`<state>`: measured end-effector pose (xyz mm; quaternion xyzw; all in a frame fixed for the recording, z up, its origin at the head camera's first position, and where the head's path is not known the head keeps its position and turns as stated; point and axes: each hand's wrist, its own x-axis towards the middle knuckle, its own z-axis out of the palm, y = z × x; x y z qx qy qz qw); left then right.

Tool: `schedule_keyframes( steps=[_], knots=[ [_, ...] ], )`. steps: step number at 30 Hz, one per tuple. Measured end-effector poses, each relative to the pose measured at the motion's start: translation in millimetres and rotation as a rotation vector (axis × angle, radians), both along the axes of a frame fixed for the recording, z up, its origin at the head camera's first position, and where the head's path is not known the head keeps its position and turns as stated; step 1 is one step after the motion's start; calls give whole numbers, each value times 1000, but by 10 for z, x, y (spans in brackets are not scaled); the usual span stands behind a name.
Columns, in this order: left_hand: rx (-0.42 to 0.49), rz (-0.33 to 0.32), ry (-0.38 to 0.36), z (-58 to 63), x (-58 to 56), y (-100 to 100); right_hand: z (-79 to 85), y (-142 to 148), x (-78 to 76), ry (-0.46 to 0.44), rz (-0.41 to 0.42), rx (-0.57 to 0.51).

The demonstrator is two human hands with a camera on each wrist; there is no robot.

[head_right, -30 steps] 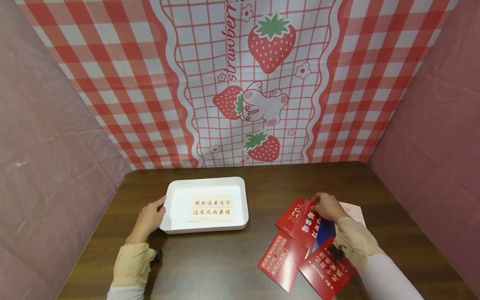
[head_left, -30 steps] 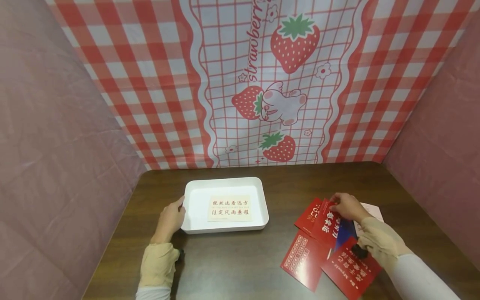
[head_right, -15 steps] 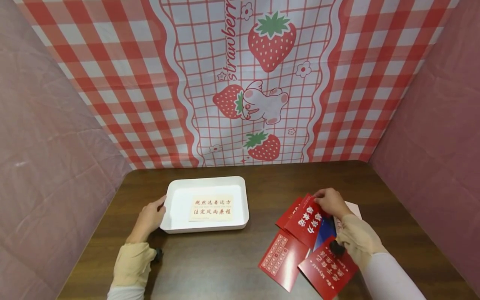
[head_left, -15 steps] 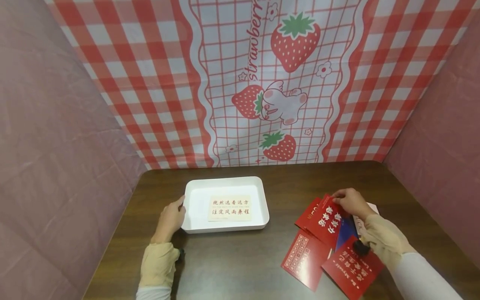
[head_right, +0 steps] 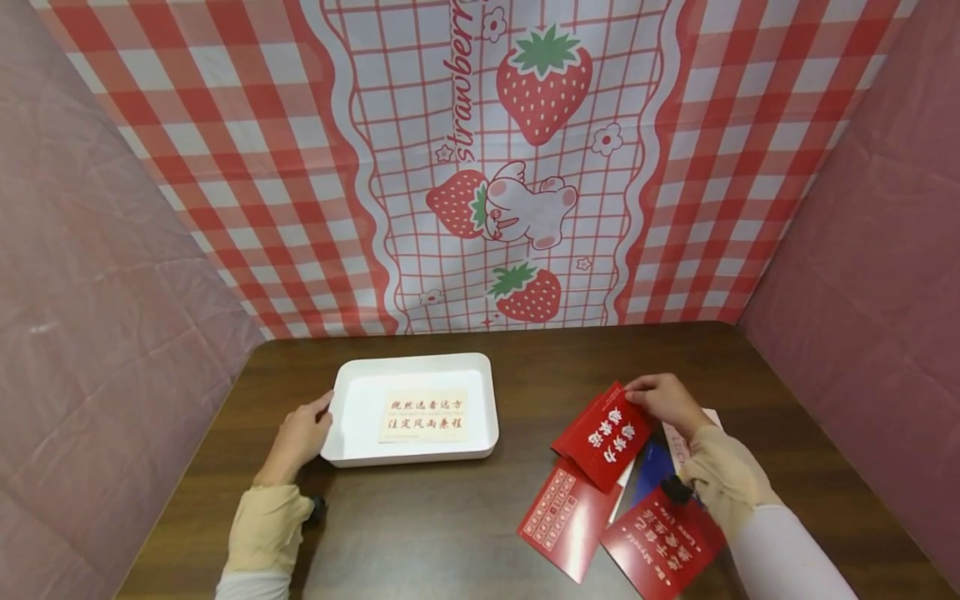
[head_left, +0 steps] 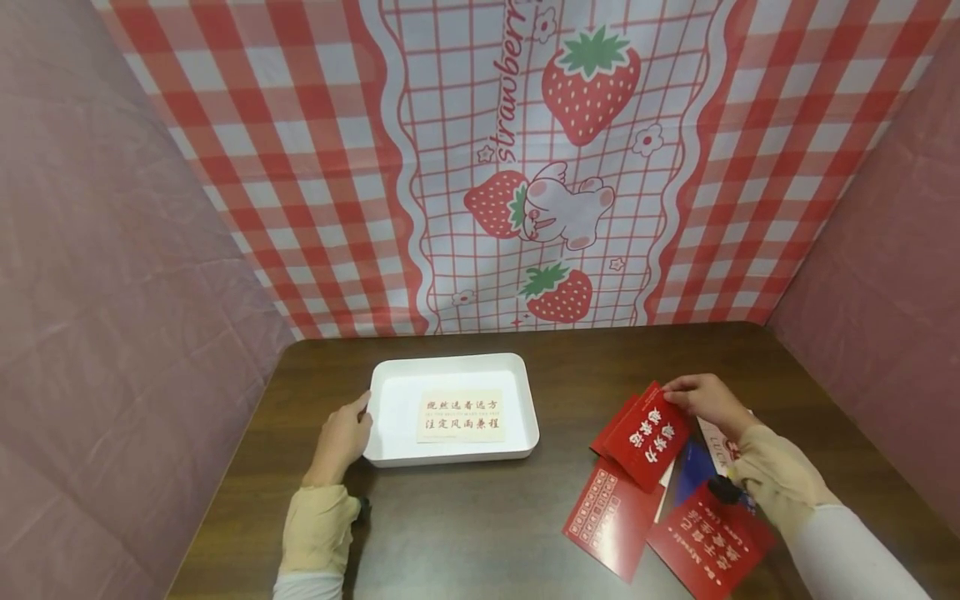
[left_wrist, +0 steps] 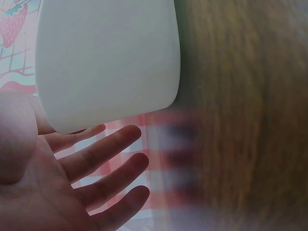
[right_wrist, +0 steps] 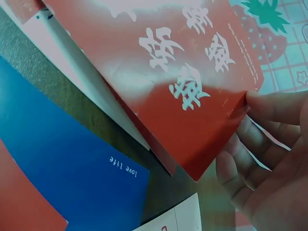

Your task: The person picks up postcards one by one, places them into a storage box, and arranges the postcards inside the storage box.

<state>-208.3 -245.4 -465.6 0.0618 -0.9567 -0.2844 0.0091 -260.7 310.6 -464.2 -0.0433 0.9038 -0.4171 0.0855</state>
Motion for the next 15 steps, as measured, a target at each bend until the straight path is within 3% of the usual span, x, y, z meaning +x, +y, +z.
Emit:
schedule_keyframes(
  steps=[15],
  knots=[
    [11,2,10,-5,3,-7,-18,67,0,-111,-27,-149]
  ],
)
